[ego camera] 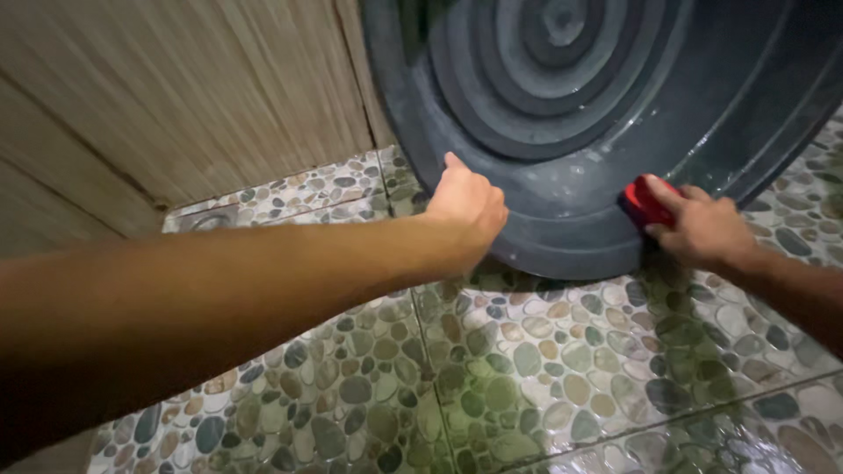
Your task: The person scrubs the inner surface of a large grey plastic basin using a red scrubbing brush. They hold the basin steady with the left hand while moving the brush in circular motions along the bottom and sides.
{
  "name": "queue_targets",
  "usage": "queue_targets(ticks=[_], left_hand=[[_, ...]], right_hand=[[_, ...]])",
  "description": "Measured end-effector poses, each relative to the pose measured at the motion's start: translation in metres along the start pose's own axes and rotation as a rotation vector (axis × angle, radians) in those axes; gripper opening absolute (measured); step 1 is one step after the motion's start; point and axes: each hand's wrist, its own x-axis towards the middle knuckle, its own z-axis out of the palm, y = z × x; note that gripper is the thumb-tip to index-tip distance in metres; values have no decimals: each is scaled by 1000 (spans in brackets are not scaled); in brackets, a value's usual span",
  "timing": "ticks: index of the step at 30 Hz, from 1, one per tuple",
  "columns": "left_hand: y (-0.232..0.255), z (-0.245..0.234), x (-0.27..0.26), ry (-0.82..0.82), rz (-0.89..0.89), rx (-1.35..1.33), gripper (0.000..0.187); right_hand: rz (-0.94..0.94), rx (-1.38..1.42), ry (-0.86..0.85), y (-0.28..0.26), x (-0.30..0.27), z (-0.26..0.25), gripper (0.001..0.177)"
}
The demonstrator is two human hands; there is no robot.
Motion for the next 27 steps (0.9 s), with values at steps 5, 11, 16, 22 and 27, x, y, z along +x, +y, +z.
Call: queue_targets(ticks=[5,11,16,22,27], left_hand=[[34,6,27,83,18,-282,45],[36,14,24,-59,93,-235,35],[-3,-7,-23,-48,89,-226,25],[-38,-21,-71,5,-4,-37,21],[-37,-18,-88,45,-54,-70,9]], right_hand=[[-93,81,92,2,5,30,85],[-143,211,118,2,-3,29,84],[-178,324,130,-50,-21,23,81],[-77,478,30,-130,-38,9,77],[-200,488,-32,-131,-51,1,78]])
